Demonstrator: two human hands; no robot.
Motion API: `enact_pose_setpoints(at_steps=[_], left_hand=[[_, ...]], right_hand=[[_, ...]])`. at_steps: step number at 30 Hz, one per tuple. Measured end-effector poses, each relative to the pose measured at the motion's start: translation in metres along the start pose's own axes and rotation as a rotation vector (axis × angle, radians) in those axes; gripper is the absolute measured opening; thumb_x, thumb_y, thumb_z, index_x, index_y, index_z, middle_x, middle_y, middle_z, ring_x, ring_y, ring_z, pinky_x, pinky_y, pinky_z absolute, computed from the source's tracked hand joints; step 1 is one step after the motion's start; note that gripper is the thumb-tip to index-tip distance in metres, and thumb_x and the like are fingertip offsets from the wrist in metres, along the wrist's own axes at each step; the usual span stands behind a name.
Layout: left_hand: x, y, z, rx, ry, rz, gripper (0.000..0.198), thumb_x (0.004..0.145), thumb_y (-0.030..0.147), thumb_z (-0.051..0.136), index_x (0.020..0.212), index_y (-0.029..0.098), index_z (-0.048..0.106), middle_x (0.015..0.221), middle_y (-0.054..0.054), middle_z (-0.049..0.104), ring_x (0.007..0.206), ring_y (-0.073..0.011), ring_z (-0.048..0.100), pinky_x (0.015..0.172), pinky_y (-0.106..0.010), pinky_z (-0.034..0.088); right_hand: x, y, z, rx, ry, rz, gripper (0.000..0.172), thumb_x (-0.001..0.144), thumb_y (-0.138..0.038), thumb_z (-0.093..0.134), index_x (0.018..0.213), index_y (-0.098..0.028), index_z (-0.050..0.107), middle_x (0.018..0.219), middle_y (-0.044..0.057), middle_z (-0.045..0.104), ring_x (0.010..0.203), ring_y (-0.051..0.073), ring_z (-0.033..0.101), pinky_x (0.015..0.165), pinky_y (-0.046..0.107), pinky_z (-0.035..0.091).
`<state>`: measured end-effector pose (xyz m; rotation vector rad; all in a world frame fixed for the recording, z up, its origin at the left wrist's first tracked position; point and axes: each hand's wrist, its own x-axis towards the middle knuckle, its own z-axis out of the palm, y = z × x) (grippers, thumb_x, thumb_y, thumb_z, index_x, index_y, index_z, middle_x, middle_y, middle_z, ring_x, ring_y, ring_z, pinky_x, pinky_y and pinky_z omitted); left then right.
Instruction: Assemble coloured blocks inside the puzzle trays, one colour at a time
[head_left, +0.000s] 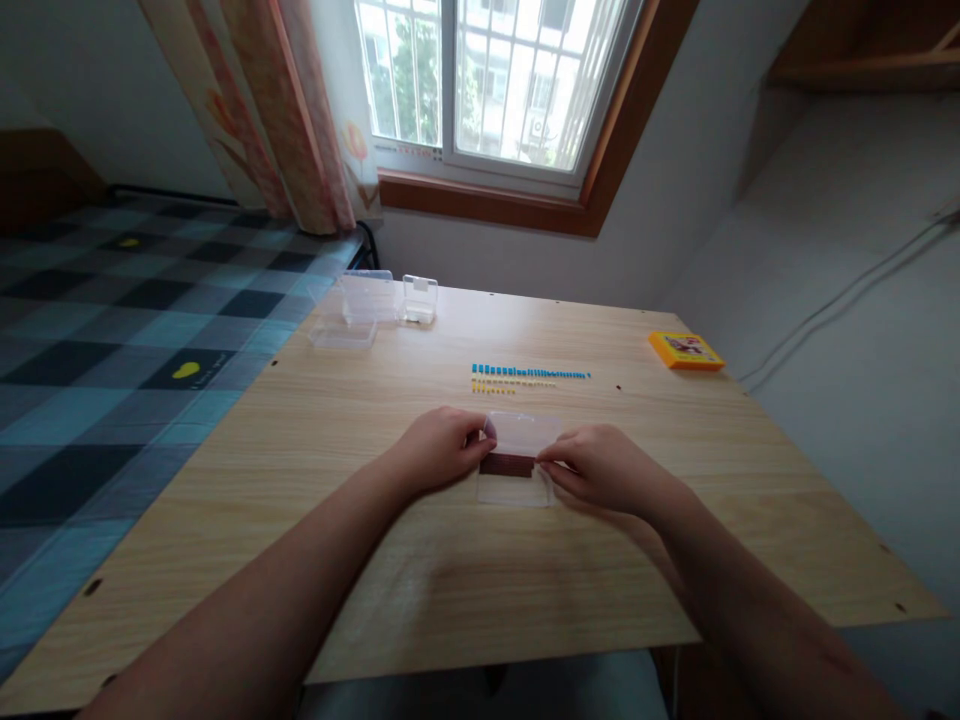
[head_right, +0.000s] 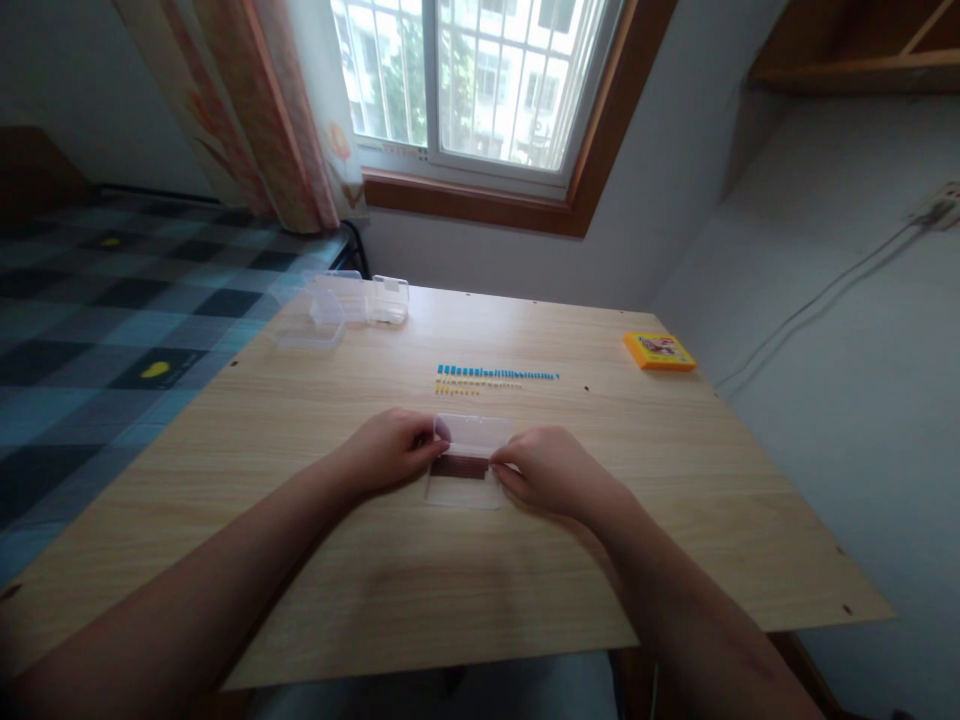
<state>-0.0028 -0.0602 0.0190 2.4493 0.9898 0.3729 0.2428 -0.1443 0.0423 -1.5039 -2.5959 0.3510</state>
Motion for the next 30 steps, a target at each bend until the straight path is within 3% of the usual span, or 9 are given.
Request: enact_pose_setpoints(at_steps=[3, 6, 8, 11, 14, 16, 19, 23, 30], left_hand=[[0.000, -0.001, 0.001, -0.006, 0.002, 0.002, 0.017, 0.089, 0.025, 0.059, 0.084, 0.022, 0.075, 0.079, -0.001, 0.075, 0.073, -0.0174, 0.066, 0.065, -0.027, 0.041], [0.000, -0.001, 0.001, 0.016, 0.000, 0.003, 0.017, 0.089, 0.027, 0.059, 0.084, 0.022, 0.075, 0.079, -0.001, 0.075, 0.074, -0.0179, 0.066, 0.065, -0.028, 0.040], [0.000, -0.001, 0.001, 0.031, -0.003, -0.006, 0.017, 0.089, 0.028, 0.059, 0.083, 0.022, 0.074, 0.078, -0.002, 0.074, 0.072, -0.0177, 0.064, 0.064, -0.028, 0.039], [0.000, -0.001, 0.000, 0.019, -0.009, -0.019, 0.018, 0.089, 0.030, 0.059, 0.082, 0.022, 0.073, 0.076, -0.001, 0.073, 0.070, -0.0177, 0.063, 0.063, -0.028, 0.037], [-0.001, -0.004, -0.004, -0.023, 0.013, 0.009, 0.030, 0.095, 0.040, 0.051, 0.084, 0.021, 0.071, 0.076, -0.003, 0.071, 0.072, -0.0194, 0.063, 0.064, -0.029, 0.038], [-0.001, -0.008, -0.006, -0.086, 0.073, 0.049, 0.042, 0.101, 0.044, 0.037, 0.094, 0.020, 0.071, 0.077, -0.004, 0.070, 0.073, -0.0199, 0.063, 0.066, -0.030, 0.040], [0.000, -0.016, -0.009, -0.185, 0.266, 0.019, 0.049, 0.103, 0.044, 0.028, 0.114, 0.019, 0.069, 0.066, 0.001, 0.061, 0.061, -0.0175, 0.056, 0.063, -0.029, 0.040], [0.002, -0.019, -0.011, -0.214, 0.460, -0.136, 0.038, 0.096, 0.037, 0.039, 0.114, 0.019, 0.068, 0.053, 0.006, 0.046, 0.050, -0.0154, 0.046, 0.055, -0.027, 0.034], [0.000, -0.015, -0.013, -0.366, 0.403, -0.178, 0.034, 0.086, 0.027, 0.041, 0.103, 0.018, 0.068, 0.046, 0.007, 0.047, 0.046, -0.0149, 0.049, 0.053, -0.026, 0.039]], right_hand=[[-0.007, 0.008, -0.007, 0.098, 0.092, -0.089, 0.023, 0.094, -0.020, 0.058, 0.100, -0.022, 0.081, 0.085, 0.003, 0.078, 0.071, 0.015, 0.068, 0.065, 0.026, 0.043], [-0.015, 0.028, -0.016, 0.215, 0.361, -0.128, 0.021, 0.095, -0.023, 0.059, 0.098, -0.020, 0.080, 0.075, 0.002, 0.074, 0.061, 0.012, 0.061, 0.060, 0.024, 0.043], [-0.018, 0.050, -0.018, 0.218, 0.598, -0.025, 0.021, 0.094, -0.027, 0.060, 0.095, -0.018, 0.080, 0.073, 0.003, 0.072, 0.058, 0.012, 0.058, 0.058, 0.025, 0.042], [-0.018, 0.093, -0.013, 0.149, 0.845, 0.308, 0.026, 0.092, -0.033, 0.061, 0.098, -0.017, 0.081, 0.082, 0.006, 0.075, 0.064, 0.016, 0.060, 0.061, 0.028, 0.046], [-0.016, 0.136, 0.000, 0.067, 0.791, 0.681, 0.037, 0.089, -0.028, 0.055, 0.115, -0.015, 0.079, 0.095, 0.010, 0.076, 0.074, 0.019, 0.064, 0.072, 0.031, 0.051], [-0.014, 0.158, 0.011, 0.056, 0.741, 0.774, 0.042, 0.086, -0.024, 0.055, 0.119, -0.011, 0.077, 0.099, 0.013, 0.076, 0.078, 0.021, 0.066, 0.077, 0.032, 0.052], [-0.011, 0.175, 0.024, 0.055, 0.685, 0.830, 0.041, 0.086, -0.025, 0.056, 0.118, -0.010, 0.078, 0.101, 0.015, 0.076, 0.081, 0.021, 0.068, 0.080, 0.032, 0.053], [-0.007, 0.175, 0.033, 0.038, 0.632, 0.851, 0.035, 0.089, -0.033, 0.060, 0.112, -0.016, 0.080, 0.108, 0.013, 0.076, 0.093, 0.023, 0.069, 0.086, 0.030, 0.052], [-0.006, 0.160, 0.026, 0.037, 0.575, 0.829, 0.028, 0.089, -0.035, 0.061, 0.100, -0.020, 0.082, 0.107, 0.011, 0.077, 0.099, 0.023, 0.069, 0.083, 0.030, 0.051]])
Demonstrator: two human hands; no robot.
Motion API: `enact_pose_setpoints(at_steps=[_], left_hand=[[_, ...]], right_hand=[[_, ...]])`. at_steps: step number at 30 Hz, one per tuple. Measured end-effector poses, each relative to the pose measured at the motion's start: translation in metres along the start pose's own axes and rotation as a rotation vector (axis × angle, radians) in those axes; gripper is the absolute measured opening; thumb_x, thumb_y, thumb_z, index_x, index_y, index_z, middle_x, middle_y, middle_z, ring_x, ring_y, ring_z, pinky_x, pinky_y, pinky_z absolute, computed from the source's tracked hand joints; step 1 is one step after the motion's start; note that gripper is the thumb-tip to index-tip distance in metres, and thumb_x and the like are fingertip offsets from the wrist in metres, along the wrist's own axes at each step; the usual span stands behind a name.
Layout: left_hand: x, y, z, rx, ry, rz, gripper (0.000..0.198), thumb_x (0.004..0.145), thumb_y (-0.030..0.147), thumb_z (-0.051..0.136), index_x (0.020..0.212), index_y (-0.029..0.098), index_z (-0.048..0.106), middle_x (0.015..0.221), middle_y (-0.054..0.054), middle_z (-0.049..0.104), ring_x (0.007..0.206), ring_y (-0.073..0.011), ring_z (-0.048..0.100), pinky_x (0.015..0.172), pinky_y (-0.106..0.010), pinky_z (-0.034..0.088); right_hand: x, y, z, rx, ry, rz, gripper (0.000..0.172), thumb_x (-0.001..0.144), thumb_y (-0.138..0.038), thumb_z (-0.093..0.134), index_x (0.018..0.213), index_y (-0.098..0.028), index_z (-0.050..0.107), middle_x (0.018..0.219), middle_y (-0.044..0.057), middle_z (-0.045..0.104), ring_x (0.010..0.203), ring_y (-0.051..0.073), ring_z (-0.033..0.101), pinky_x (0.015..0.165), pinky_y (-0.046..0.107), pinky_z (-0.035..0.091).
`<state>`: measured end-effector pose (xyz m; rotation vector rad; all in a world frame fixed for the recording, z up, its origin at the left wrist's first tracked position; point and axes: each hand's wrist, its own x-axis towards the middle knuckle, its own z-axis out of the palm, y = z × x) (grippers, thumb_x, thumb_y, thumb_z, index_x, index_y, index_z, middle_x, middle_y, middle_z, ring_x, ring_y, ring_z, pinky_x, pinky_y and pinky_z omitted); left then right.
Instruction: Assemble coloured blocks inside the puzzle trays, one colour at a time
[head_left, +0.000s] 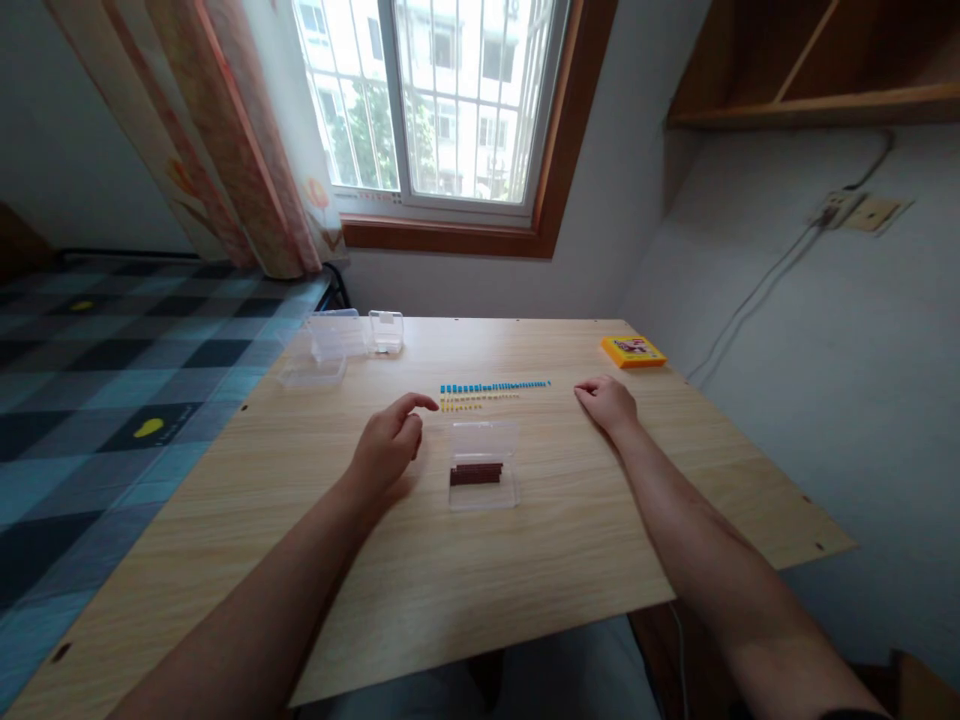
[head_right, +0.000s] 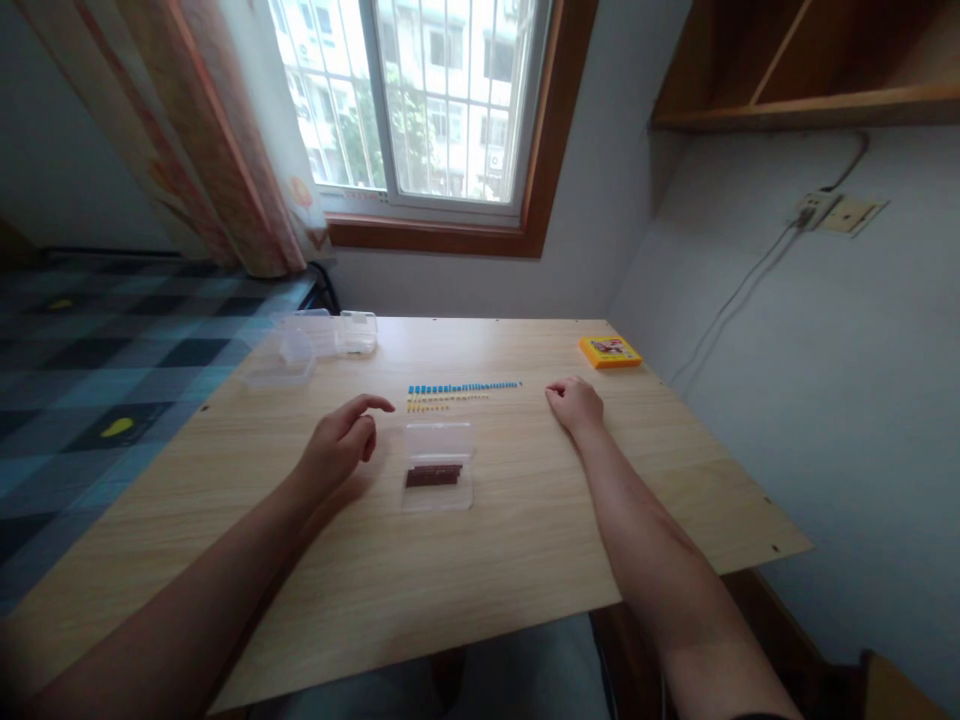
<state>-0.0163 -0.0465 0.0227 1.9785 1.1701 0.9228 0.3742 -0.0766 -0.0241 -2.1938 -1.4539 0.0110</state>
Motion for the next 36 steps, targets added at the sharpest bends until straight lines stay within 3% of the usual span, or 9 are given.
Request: enact_pose_setpoints(at_steps=[6, 10, 13, 17, 20, 26, 31, 36], left_hand=[[0.000, -0.002, -0.003, 0.062, -0.029, 0.063, 0.025, 0.083, 0.025, 0.040, 0.076, 0.020, 0.064, 0.061, 0.001, 0.067, 0.062, -0.0173, 0.062, 0.065, -0.029, 0.047], [-0.002, 0.003, -0.003, 0.181, 0.056, 0.221, 0.028, 0.082, 0.020, 0.039, 0.073, 0.021, 0.065, 0.081, -0.004, 0.074, 0.083, -0.0210, 0.068, 0.081, -0.035, 0.051], [-0.004, 0.008, -0.002, 0.231, 0.110, 0.345, 0.029, 0.086, 0.019, 0.040, 0.078, 0.020, 0.068, 0.095, -0.007, 0.075, 0.097, -0.0231, 0.068, 0.093, -0.038, 0.050], [-0.005, 0.010, 0.001, 0.278, 0.162, 0.320, 0.029, 0.096, 0.030, 0.047, 0.105, 0.018, 0.072, 0.097, -0.008, 0.077, 0.096, -0.0247, 0.068, 0.092, -0.041, 0.051], [-0.007, 0.011, 0.003, 0.315, 0.180, 0.293, 0.030, 0.098, 0.032, 0.049, 0.113, 0.019, 0.071, 0.092, -0.007, 0.077, 0.093, -0.0249, 0.068, 0.092, -0.042, 0.050], [-0.010, 0.016, 0.006, 0.343, 0.157, 0.294, 0.031, 0.099, 0.032, 0.047, 0.108, 0.019, 0.073, 0.091, -0.007, 0.077, 0.095, -0.0249, 0.068, 0.093, -0.041, 0.050], [-0.010, 0.016, 0.006, 0.357, 0.146, 0.239, 0.030, 0.098, 0.033, 0.047, 0.099, 0.020, 0.074, 0.095, -0.006, 0.078, 0.094, -0.0238, 0.070, 0.090, -0.038, 0.052], [-0.011, 0.017, 0.005, 0.304, 0.077, 0.266, 0.029, 0.098, 0.033, 0.048, 0.094, 0.019, 0.073, 0.092, -0.007, 0.077, 0.083, -0.0209, 0.069, 0.077, -0.033, 0.052]], right_hand=[[-0.010, -0.018, -0.023, 0.116, -0.106, -0.094, 0.025, 0.089, -0.031, 0.063, 0.098, -0.016, 0.081, 0.091, 0.010, 0.078, 0.081, 0.020, 0.069, 0.075, 0.030, 0.051], [-0.029, -0.045, -0.048, 0.353, -0.345, -0.394, 0.025, 0.090, -0.037, 0.067, 0.095, -0.016, 0.080, 0.085, 0.006, 0.076, 0.074, 0.016, 0.066, 0.066, 0.026, 0.049], [-0.052, -0.073, -0.058, 0.475, -0.559, -0.682, 0.020, 0.091, -0.032, 0.066, 0.092, -0.017, 0.080, 0.079, 0.004, 0.075, 0.070, 0.014, 0.063, 0.064, 0.025, 0.046], [-0.079, -0.105, -0.053, 0.350, -0.635, -0.861, 0.018, 0.092, -0.019, 0.064, 0.096, -0.021, 0.081, 0.086, 0.003, 0.077, 0.074, 0.014, 0.066, 0.069, 0.024, 0.046], [-0.091, -0.116, -0.044, 0.275, -0.689, -0.911, 0.020, 0.091, -0.016, 0.064, 0.097, -0.024, 0.082, 0.091, 0.003, 0.079, 0.077, 0.014, 0.069, 0.072, 0.024, 0.046], [-0.098, -0.126, -0.036, 0.196, -0.715, -0.929, 0.026, 0.090, -0.012, 0.063, 0.097, -0.028, 0.083, 0.093, 0.000, 0.081, 0.081, 0.015, 0.072, 0.073, 0.024, 0.047], [-0.095, -0.127, -0.043, 0.156, -0.673, -0.941, 0.030, 0.091, -0.013, 0.061, 0.105, -0.029, 0.083, 0.094, 0.001, 0.081, 0.079, 0.015, 0.072, 0.073, 0.025, 0.047], [-0.094, -0.121, -0.054, 0.171, -0.666, -0.964, 0.027, 0.091, -0.017, 0.060, 0.104, -0.026, 0.082, 0.093, 0.002, 0.081, 0.077, 0.015, 0.071, 0.072, 0.025, 0.047]])
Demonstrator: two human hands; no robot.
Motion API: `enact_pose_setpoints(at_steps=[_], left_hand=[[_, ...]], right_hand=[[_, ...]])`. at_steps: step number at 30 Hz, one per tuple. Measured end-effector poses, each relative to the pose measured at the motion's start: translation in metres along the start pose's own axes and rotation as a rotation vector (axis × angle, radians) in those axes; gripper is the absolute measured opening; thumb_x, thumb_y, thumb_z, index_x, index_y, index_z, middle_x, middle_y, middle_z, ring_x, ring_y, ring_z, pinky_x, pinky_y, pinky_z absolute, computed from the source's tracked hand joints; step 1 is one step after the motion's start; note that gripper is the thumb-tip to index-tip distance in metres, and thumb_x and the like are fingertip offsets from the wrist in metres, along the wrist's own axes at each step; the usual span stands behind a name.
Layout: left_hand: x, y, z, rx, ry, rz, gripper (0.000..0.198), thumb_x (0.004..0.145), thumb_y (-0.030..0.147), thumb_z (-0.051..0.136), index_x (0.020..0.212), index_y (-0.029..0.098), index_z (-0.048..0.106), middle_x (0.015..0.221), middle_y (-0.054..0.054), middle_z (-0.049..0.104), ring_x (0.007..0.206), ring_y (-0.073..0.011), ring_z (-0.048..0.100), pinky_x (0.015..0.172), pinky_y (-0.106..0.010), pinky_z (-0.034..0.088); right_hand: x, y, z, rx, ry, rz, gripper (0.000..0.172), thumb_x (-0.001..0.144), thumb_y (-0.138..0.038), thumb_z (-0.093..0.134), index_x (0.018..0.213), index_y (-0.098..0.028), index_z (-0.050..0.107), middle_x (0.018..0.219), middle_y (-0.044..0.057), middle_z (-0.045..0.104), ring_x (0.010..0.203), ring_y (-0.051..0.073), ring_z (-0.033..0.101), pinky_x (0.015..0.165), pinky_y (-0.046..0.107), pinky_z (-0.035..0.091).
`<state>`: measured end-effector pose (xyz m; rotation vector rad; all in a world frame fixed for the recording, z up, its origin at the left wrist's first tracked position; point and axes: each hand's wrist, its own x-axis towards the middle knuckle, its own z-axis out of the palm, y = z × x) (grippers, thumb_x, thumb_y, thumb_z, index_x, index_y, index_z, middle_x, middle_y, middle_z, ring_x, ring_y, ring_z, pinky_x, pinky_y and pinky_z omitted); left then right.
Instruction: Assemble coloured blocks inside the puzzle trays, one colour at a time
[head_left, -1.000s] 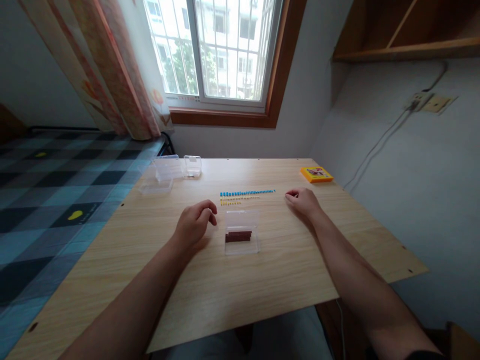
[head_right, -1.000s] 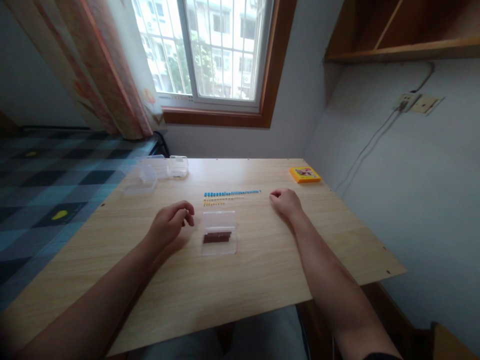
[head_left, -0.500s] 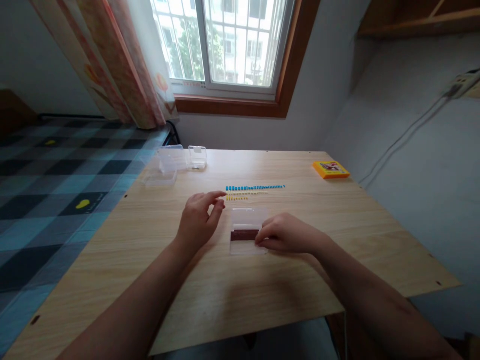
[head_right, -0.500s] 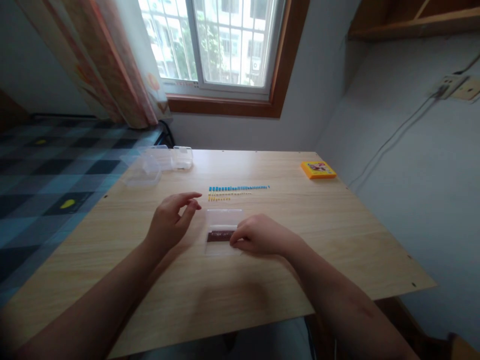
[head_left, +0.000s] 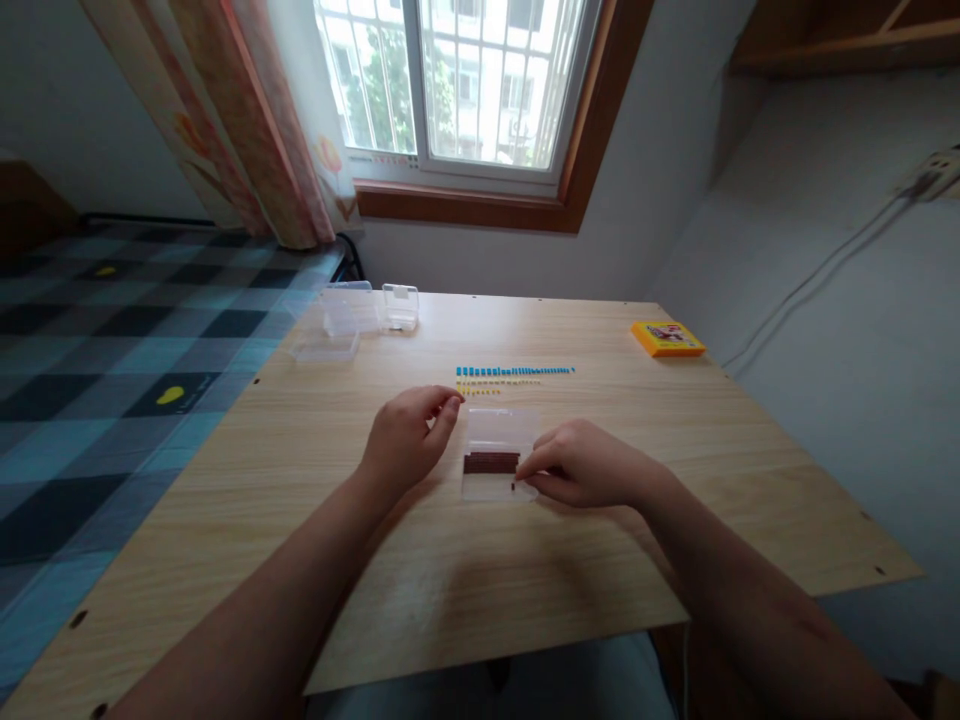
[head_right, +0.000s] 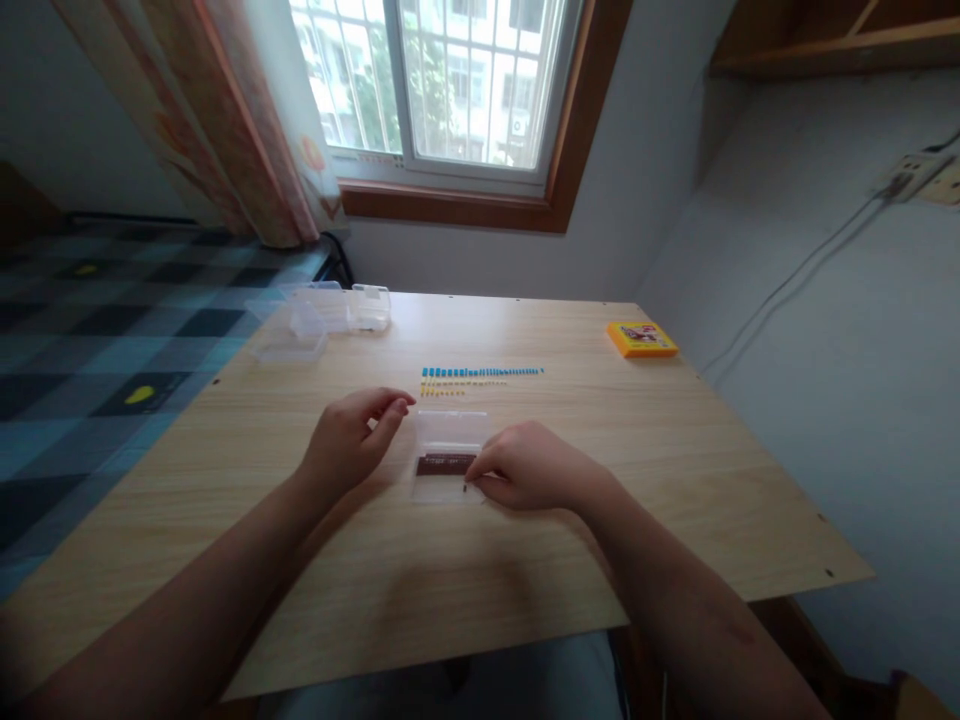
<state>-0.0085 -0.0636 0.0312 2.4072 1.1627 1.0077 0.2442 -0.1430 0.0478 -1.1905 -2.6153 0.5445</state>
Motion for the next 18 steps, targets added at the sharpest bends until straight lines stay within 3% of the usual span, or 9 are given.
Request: enact_pose_setpoints(at_steps=[5, 8, 13, 18], left_hand=[[-0.0021, 0.0028, 0.0000, -0.114, -0.127, 0.087, 0.026, 0.095, 0.035, 0.056, 0.111, 0.018, 0.068, 0.094, -0.006, 0.073, 0.081, -0.0180, 0.067, 0.071, -0.030, 0.053], [-0.0038, 0.0035, 0.0027, -0.112, -0.194, 0.047, 0.035, 0.088, 0.034, 0.065, 0.119, 0.020, 0.063, 0.096, -0.005, 0.073, 0.083, -0.0190, 0.067, 0.072, -0.031, 0.052], [-0.0057, 0.0070, 0.0046, -0.006, -0.345, -0.098, 0.017, 0.083, 0.032, 0.066, 0.096, 0.021, 0.063, 0.087, -0.002, 0.071, 0.075, -0.0198, 0.066, 0.065, -0.030, 0.046], [-0.0055, 0.0056, 0.0056, -0.006, -0.460, -0.066, 0.013, 0.083, 0.034, 0.066, 0.087, 0.022, 0.067, 0.085, -0.003, 0.071, 0.076, -0.0206, 0.065, 0.063, -0.030, 0.042]], right_hand=[[0.0000, -0.0039, 0.0022, 0.002, -0.052, 0.004, 0.028, 0.089, -0.016, 0.060, 0.103, -0.026, 0.082, 0.093, 0.001, 0.081, 0.078, 0.015, 0.072, 0.072, 0.025, 0.047], [0.0015, -0.0048, 0.0044, -0.001, -0.070, 0.011, 0.030, 0.087, -0.014, 0.059, 0.101, -0.026, 0.082, 0.093, 0.001, 0.081, 0.079, 0.016, 0.072, 0.073, 0.026, 0.048], [0.0002, -0.0027, 0.0055, -0.016, -0.065, 0.020, 0.030, 0.085, -0.014, 0.060, 0.100, -0.027, 0.082, 0.095, 0.001, 0.081, 0.082, 0.017, 0.073, 0.075, 0.027, 0.049], [-0.0010, -0.0035, 0.0032, -0.071, -0.070, 0.081, 0.028, 0.085, -0.014, 0.060, 0.096, -0.025, 0.082, 0.093, 0.002, 0.081, 0.081, 0.018, 0.073, 0.072, 0.027, 0.047]])
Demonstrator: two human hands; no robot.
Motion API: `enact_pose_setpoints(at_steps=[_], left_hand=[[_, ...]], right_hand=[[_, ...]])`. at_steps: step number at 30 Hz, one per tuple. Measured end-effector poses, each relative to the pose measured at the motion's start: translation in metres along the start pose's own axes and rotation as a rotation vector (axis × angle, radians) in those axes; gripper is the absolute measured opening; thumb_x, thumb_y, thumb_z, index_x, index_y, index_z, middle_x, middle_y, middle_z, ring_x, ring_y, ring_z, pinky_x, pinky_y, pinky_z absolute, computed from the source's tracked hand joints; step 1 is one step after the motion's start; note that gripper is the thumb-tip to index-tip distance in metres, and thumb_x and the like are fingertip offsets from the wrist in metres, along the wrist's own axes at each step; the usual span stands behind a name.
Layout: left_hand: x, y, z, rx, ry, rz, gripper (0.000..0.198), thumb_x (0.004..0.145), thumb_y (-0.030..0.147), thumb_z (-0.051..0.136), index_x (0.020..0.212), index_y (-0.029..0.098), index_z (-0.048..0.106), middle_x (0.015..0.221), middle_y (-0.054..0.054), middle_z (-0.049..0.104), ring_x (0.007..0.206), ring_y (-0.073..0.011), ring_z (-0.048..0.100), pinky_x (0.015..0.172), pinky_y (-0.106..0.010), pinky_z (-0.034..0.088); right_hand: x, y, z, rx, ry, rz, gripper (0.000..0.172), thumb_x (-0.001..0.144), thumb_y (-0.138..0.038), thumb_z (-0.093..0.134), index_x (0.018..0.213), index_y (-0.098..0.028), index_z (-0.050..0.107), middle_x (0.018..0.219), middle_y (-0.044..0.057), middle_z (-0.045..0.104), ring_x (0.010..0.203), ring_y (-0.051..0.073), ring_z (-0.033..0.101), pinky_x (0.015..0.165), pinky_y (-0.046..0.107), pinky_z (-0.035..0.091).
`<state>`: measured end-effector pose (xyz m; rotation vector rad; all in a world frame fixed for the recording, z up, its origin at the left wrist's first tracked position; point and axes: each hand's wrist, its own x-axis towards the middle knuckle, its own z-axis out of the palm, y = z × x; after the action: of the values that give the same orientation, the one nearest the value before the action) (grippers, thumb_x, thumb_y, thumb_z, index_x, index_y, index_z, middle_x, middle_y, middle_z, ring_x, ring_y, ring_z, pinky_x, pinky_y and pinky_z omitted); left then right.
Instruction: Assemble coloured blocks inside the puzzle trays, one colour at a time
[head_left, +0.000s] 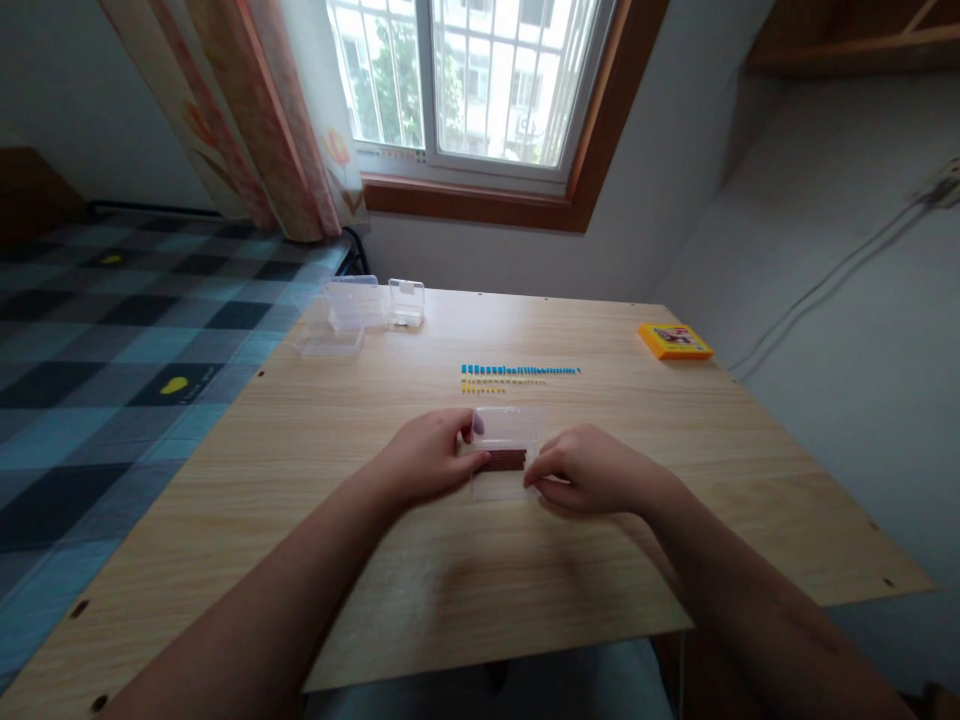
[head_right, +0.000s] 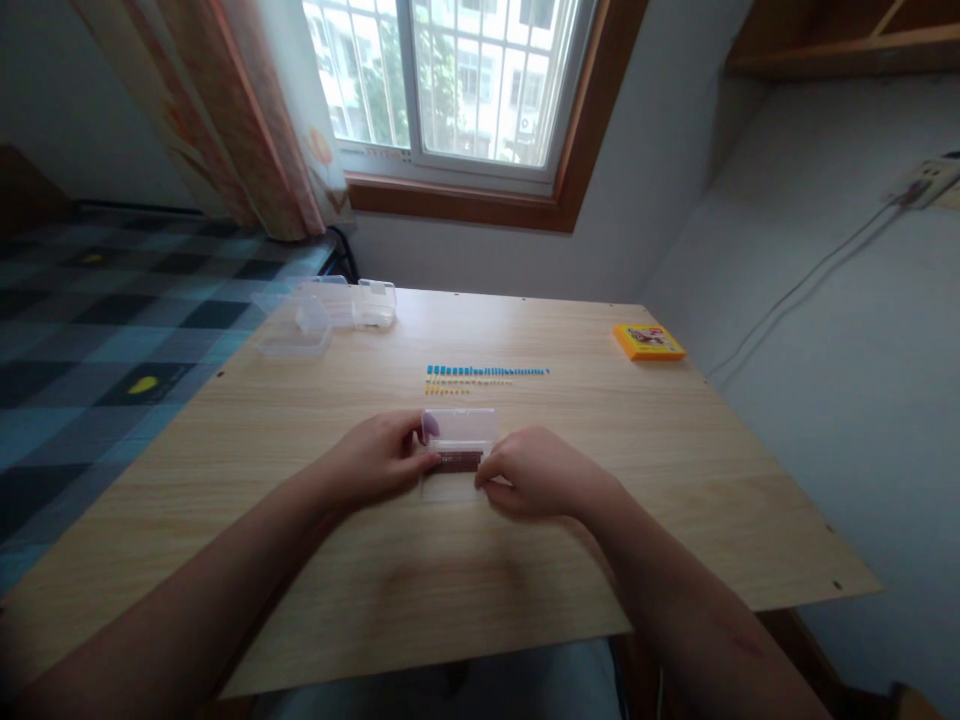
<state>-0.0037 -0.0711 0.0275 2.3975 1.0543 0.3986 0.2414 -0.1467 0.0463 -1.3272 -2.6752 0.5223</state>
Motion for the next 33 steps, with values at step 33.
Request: enact_pose_setpoints(at_steps=[33], left_hand=[[0.004, -0.001, 0.000, 0.059, -0.061, 0.065, 0.015, 0.090, 0.025, 0.057, 0.082, 0.019, 0.069, 0.088, -0.004, 0.069, 0.080, -0.0194, 0.061, 0.073, -0.030, 0.043]], right_hand=[[0.007, 0.008, 0.001, -0.164, 0.100, 0.245, 0.025, 0.090, -0.020, 0.060, 0.096, -0.027, 0.083, 0.088, 0.004, 0.081, 0.073, 0.018, 0.070, 0.063, 0.028, 0.037]])
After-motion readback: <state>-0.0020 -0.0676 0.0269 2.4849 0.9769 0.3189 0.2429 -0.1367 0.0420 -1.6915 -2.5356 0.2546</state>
